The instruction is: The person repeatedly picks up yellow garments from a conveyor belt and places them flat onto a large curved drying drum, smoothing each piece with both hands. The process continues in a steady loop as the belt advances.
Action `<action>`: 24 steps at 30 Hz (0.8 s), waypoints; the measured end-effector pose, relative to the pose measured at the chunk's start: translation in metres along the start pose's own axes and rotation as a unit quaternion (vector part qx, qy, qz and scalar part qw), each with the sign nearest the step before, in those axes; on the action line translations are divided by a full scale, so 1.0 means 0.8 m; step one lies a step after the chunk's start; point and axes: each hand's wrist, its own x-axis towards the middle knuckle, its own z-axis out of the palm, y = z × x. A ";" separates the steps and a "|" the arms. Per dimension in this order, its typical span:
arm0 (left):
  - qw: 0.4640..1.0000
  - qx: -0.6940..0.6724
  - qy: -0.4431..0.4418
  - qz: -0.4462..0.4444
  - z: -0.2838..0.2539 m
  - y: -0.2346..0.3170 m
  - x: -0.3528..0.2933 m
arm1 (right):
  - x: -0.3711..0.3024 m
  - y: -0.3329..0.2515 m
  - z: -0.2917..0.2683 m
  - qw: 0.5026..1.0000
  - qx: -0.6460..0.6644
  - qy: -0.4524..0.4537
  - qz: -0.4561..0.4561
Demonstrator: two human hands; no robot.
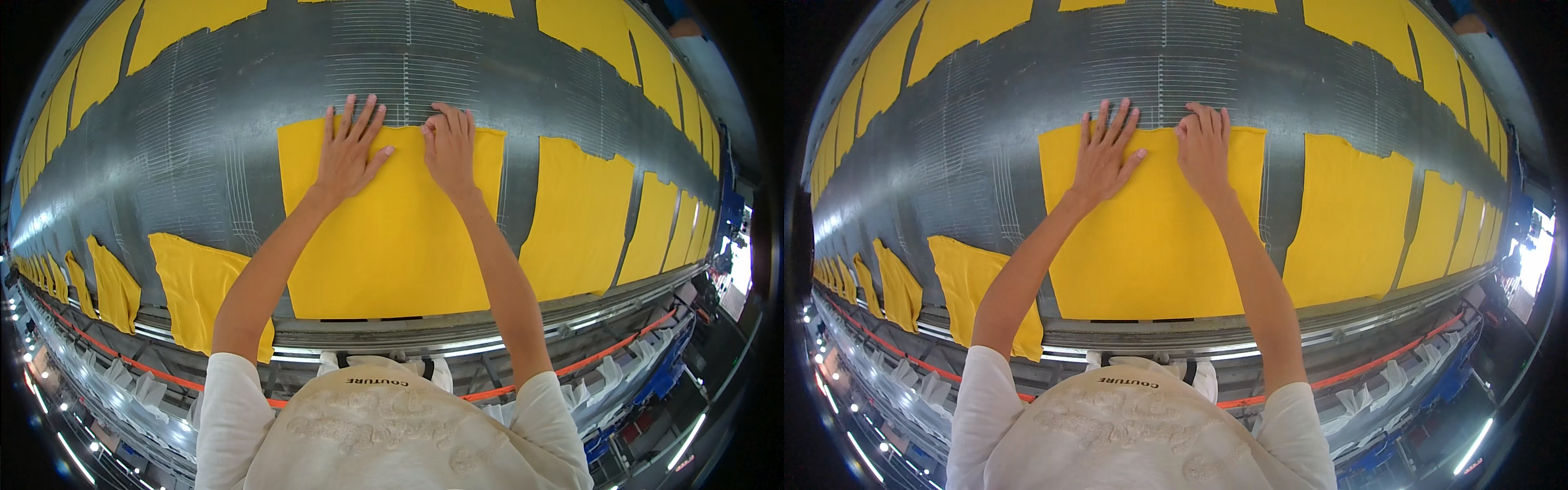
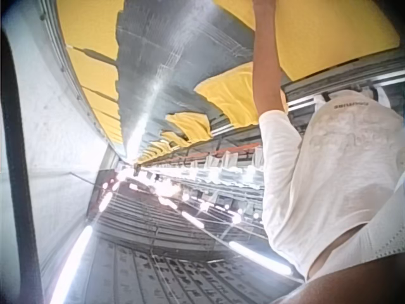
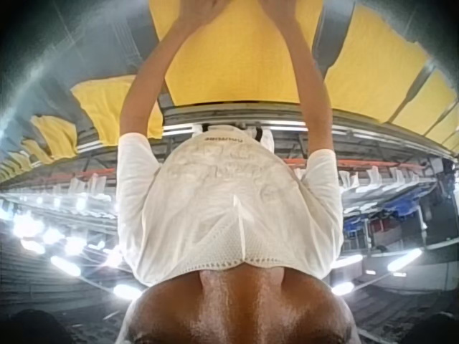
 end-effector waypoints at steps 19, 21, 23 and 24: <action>0.999 -0.028 -0.019 -0.017 0.031 0.081 0.014 | 0.010 0.035 -0.040 0.994 0.042 0.060 0.075; 0.999 -0.038 -0.015 -0.014 0.036 0.090 0.021 | 0.002 0.055 -0.056 0.983 0.036 0.088 0.158; 0.999 -0.048 -0.013 -0.018 0.036 0.094 0.022 | -0.013 0.082 -0.076 0.961 0.029 0.090 0.260; 0.999 -0.045 -0.013 -0.013 0.036 0.096 0.024 | -0.020 0.092 -0.080 0.963 0.039 0.075 0.254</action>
